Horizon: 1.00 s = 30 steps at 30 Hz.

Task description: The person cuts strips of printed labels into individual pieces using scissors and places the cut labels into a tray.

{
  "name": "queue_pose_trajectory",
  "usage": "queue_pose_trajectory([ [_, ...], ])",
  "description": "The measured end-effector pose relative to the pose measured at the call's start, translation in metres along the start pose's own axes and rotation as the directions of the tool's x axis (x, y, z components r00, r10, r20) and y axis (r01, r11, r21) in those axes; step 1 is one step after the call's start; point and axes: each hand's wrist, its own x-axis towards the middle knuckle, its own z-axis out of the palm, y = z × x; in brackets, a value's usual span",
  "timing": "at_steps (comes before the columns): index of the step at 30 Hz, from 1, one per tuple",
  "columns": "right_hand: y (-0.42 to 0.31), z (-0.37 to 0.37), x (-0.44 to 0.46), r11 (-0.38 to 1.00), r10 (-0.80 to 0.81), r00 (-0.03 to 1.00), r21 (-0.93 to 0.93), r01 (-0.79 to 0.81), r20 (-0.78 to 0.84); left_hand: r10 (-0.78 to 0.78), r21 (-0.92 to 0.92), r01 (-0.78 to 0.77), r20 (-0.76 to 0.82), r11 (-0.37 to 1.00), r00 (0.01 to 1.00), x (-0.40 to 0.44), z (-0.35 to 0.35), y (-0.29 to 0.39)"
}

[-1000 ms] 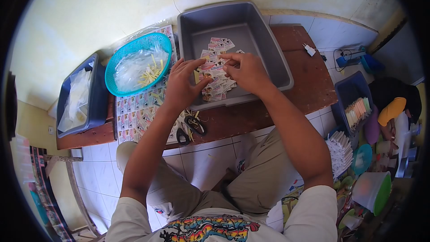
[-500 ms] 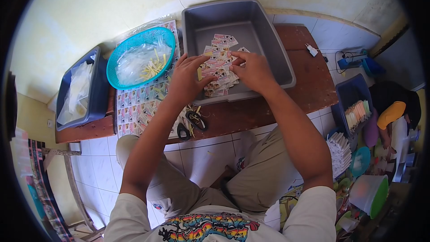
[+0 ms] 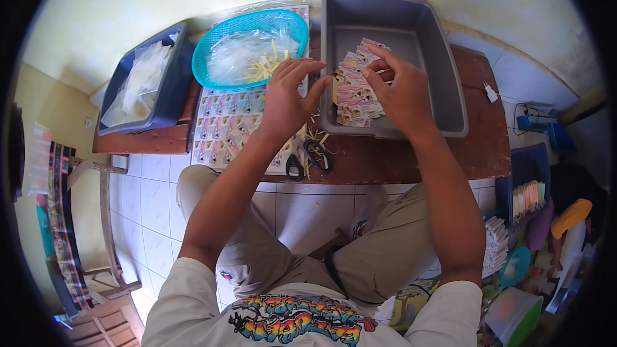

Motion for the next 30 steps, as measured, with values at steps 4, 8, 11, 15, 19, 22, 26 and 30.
queue_pose_trajectory([
  [4, -0.014, 0.017, -0.001, 0.997, -0.068, 0.998, 0.043, 0.067, 0.003, 0.037, 0.055, -0.035, -0.037, 0.998, 0.999, -0.007, -0.030, -0.002],
  [8, -0.037, 0.034, -0.009, 0.990, -0.108, 0.991, 0.103, 0.100, 0.075, -0.017, 0.094, 0.021, -0.045, 0.995, 0.999, -0.020, -0.057, -0.004],
  [11, -0.049, 0.051, -0.016, 0.982, -0.167, 0.979, 0.110, 0.155, 0.119, -0.039, 0.120, 0.044, -0.039, 0.992, 0.998, -0.031, -0.076, -0.005],
  [15, -0.060, 0.075, -0.027, 0.959, -0.280, 0.943, 0.106, 0.264, 0.182, -0.078, 0.187, 0.081, -0.026, 0.979, 0.997, -0.050, -0.099, -0.007],
  [19, -0.067, 0.100, -0.040, 0.951, -0.290, 0.919, 0.187, 0.245, 0.268, -0.202, 0.149, 0.203, -0.021, 0.968, 0.979, -0.084, -0.115, -0.022],
  [22, -0.069, 0.120, -0.045, 0.954, -0.294, 0.905, 0.155, 0.257, 0.309, -0.264, 0.152, 0.267, -0.039, 0.952, 0.964, -0.110, -0.124, -0.034],
  [26, -0.065, 0.155, -0.048, 0.962, -0.273, 0.892, 0.133, 0.240, 0.362, -0.357, 0.166, 0.345, 0.042, 0.924, 0.933, -0.128, -0.140, -0.042],
  [30, -0.053, 0.187, -0.051, 0.956, -0.288, 0.880, 0.055, 0.290, 0.378, -0.346, 0.218, 0.317, 0.113, 0.923, 0.931, -0.149, -0.143, -0.060],
])
